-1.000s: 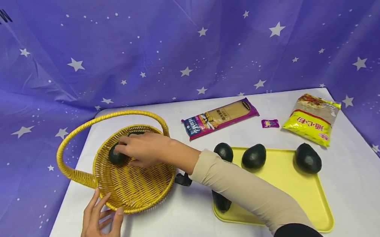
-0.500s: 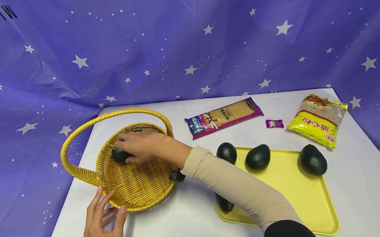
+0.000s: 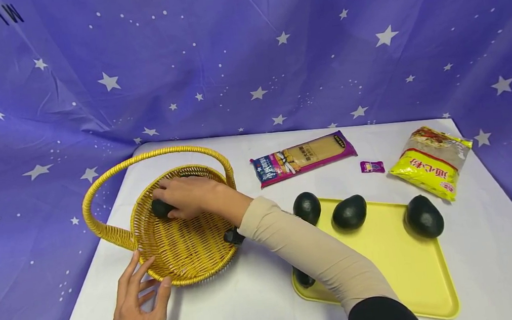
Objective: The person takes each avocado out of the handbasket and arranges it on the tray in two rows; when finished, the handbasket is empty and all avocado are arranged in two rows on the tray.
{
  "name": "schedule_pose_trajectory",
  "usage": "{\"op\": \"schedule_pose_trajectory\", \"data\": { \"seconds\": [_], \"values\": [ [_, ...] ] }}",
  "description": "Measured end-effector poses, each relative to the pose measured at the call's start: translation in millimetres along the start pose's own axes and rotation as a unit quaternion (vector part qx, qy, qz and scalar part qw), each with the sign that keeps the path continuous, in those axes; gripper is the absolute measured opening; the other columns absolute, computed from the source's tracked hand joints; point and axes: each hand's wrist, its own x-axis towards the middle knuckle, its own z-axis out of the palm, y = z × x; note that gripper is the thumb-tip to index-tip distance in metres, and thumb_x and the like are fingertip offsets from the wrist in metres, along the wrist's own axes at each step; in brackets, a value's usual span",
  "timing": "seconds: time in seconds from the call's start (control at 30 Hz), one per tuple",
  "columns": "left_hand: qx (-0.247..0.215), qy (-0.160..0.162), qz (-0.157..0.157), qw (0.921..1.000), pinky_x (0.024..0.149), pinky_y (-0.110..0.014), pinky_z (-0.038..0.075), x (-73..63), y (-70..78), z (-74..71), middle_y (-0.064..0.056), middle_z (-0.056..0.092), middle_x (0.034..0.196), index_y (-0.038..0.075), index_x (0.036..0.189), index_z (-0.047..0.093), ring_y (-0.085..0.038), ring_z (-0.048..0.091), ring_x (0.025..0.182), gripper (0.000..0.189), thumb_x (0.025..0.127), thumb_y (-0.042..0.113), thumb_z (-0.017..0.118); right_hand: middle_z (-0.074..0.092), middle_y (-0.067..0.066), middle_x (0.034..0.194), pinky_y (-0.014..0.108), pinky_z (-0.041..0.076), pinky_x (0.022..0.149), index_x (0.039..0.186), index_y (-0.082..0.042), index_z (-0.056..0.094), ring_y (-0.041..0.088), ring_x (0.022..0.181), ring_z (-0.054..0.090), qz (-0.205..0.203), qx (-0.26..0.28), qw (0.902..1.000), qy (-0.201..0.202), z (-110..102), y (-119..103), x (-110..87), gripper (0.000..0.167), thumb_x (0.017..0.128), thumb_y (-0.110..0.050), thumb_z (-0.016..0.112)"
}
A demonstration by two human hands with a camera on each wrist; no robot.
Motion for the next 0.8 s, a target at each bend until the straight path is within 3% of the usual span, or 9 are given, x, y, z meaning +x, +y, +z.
{"op": "schedule_pose_trajectory", "data": {
  "seconds": [0.27, 0.57, 0.8],
  "values": [
    [0.0, -0.001, -0.006, 1.0, 0.085, 0.0, 0.046, 0.0, 1.3, -0.1, 0.014, 0.042, 0.168, 0.022, 0.147, 0.067, -0.006, 0.068, 0.103, 0.058, 0.093, 0.022, 0.088, 0.051, 0.006, 0.155, 0.031, 0.049, 0.112, 0.161, -0.015, 0.046, 0.017, 0.133, 0.058, 0.01, 0.012, 0.9999, -0.007, 5.5, -1.9, 6.6, 0.06, 0.109, -0.039, 0.064],
    [-0.004, 0.004, -0.002, 1.0, 0.084, -0.001, 0.048, 0.4, 1.1, -0.1, 0.014, 0.043, 0.168, 0.022, 0.147, 0.067, -0.006, 0.069, 0.103, 0.058, 0.092, 0.021, 0.089, 0.043, 0.004, 0.159, 0.034, 0.053, 0.108, 0.167, -0.02, 0.041, 0.018, 0.137, 0.053, 0.023, -0.015, 0.9991, -0.033, 6.2, -11.5, 14.9, 0.068, 0.108, -0.046, 0.064],
    [-0.001, 0.002, -0.001, 1.0, 0.084, 0.0, 0.048, -0.9, 0.9, -0.2, 0.014, 0.042, 0.168, 0.022, 0.147, 0.067, -0.007, 0.069, 0.103, 0.058, 0.093, 0.022, 0.088, 0.041, 0.005, 0.16, 0.029, 0.052, 0.106, 0.162, -0.021, 0.048, 0.016, 0.135, 0.052, -0.001, -0.009, 0.999, -0.044, 9.9, -15.0, 22.5, 0.066, 0.104, -0.042, 0.072]
  ]
}}
